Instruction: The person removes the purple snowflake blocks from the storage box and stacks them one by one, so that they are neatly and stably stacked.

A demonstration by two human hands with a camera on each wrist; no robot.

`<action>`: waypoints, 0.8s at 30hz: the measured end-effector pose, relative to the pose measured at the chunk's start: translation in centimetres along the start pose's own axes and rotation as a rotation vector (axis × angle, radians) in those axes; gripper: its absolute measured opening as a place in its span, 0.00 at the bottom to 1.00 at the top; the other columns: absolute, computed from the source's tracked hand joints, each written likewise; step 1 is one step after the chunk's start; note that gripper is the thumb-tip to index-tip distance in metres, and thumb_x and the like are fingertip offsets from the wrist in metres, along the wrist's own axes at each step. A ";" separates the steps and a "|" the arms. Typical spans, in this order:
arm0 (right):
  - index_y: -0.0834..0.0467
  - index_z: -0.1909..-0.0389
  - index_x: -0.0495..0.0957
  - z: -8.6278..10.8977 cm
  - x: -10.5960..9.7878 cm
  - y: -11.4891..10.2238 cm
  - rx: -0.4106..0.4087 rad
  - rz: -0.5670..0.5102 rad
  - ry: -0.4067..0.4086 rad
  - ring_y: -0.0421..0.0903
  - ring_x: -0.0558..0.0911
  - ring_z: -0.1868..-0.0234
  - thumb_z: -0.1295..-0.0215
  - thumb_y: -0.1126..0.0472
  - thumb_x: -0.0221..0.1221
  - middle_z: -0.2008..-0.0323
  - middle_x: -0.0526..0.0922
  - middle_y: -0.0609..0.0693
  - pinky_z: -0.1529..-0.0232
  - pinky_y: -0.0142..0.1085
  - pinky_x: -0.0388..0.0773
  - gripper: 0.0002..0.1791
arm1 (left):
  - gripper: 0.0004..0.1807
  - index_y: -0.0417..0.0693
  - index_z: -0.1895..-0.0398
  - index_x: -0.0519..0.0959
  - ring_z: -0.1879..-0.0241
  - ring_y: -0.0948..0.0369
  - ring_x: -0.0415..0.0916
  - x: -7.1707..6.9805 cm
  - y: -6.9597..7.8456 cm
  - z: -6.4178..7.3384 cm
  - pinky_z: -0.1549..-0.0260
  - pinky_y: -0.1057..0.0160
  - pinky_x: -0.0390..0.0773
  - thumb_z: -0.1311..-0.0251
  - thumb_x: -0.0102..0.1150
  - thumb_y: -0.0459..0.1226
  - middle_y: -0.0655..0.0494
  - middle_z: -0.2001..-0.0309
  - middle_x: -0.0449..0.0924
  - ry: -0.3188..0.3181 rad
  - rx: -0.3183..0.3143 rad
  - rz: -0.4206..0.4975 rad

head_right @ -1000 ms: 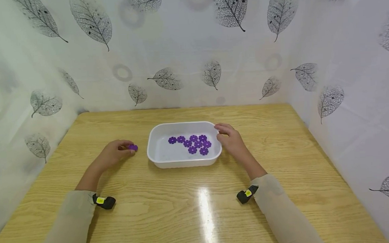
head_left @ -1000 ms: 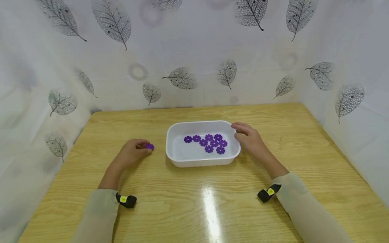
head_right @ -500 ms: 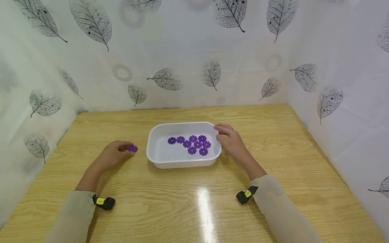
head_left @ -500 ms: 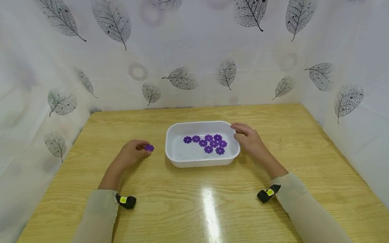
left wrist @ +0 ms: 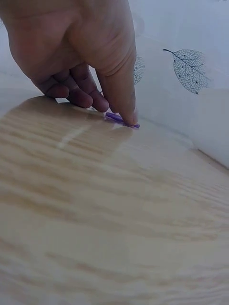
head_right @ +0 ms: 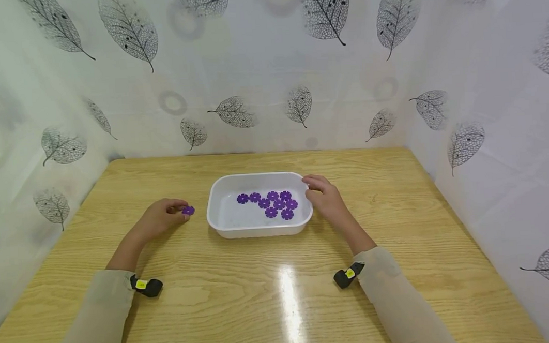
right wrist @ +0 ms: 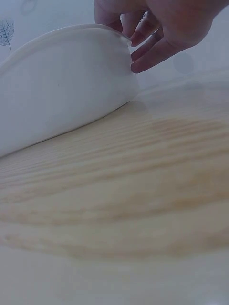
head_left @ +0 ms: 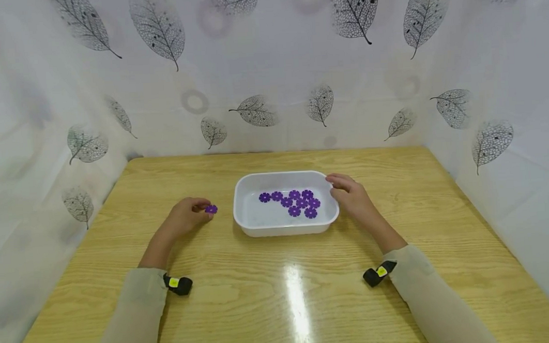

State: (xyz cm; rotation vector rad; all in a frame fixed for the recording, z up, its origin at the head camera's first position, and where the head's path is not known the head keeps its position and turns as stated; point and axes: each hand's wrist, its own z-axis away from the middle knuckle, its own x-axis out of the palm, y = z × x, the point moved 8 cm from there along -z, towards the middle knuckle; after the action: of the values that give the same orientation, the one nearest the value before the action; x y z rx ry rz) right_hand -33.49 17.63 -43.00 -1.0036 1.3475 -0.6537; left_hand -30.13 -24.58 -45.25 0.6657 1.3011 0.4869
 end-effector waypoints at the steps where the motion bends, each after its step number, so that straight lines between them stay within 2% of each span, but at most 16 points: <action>1: 0.59 0.32 0.73 0.0 0.0 -0.1 -0.004 0.000 0.001 0.59 0.69 0.29 0.25 0.59 0.52 0.27 0.66 0.54 0.28 0.52 0.66 0.23 | 0.28 0.35 0.33 0.71 0.41 0.42 0.73 -0.1 0.1 0.0 0.39 0.41 0.72 0.31 0.61 0.41 0.35 0.40 0.76 0.002 0.000 0.006; 6: 0.59 0.33 0.74 0.0 -0.1 -0.3 -0.010 -0.006 0.002 0.59 0.70 0.30 0.26 0.60 0.52 0.27 0.67 0.55 0.29 0.53 0.66 0.23 | 0.29 0.37 0.31 0.70 0.40 0.41 0.73 -0.4 0.9 0.1 0.43 0.43 0.76 0.31 0.61 0.42 0.36 0.36 0.74 0.004 0.007 0.066; 12: 0.60 0.33 0.74 0.0 0.0 -0.2 -0.011 0.000 0.001 0.60 0.70 0.30 0.26 0.61 0.53 0.28 0.67 0.56 0.29 0.53 0.67 0.23 | 0.30 0.42 0.30 0.70 0.48 0.48 0.79 -0.6 3.6 0.1 0.54 0.50 0.83 0.31 0.62 0.44 0.40 0.34 0.72 0.012 0.062 0.185; 15: 0.60 0.33 0.74 0.0 0.0 -0.2 -0.012 0.003 0.003 0.60 0.70 0.30 0.27 0.61 0.53 0.28 0.67 0.56 0.29 0.53 0.67 0.23 | 0.29 0.43 0.31 0.71 0.52 0.50 0.80 -0.4 5.2 0.0 0.54 0.50 0.84 0.33 0.64 0.43 0.40 0.35 0.73 0.009 0.082 0.209; 21: 0.60 0.33 0.74 0.0 0.0 -0.2 -0.015 0.006 -0.002 0.60 0.69 0.30 0.26 0.61 0.52 0.27 0.66 0.56 0.29 0.53 0.66 0.23 | 0.28 0.47 0.33 0.74 0.50 0.51 0.77 0.0 8.0 0.0 0.57 0.53 0.82 0.34 0.66 0.45 0.46 0.40 0.77 0.022 0.123 0.192; 24: 0.60 0.33 0.73 0.0 0.0 -0.1 -0.011 0.002 -0.002 0.59 0.69 0.29 0.25 0.60 0.52 0.26 0.65 0.56 0.28 0.52 0.66 0.23 | 0.28 0.46 0.34 0.75 0.49 0.51 0.76 0.4 9.4 -0.4 0.56 0.56 0.80 0.35 0.66 0.44 0.45 0.39 0.76 0.024 0.151 0.195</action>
State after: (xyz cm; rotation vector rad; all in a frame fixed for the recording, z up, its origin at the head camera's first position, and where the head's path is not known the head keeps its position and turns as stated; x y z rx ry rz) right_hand -33.43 17.57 -42.87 -1.0113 1.3512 -0.6439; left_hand -30.06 -17.46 -39.08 0.9215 1.3105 0.5597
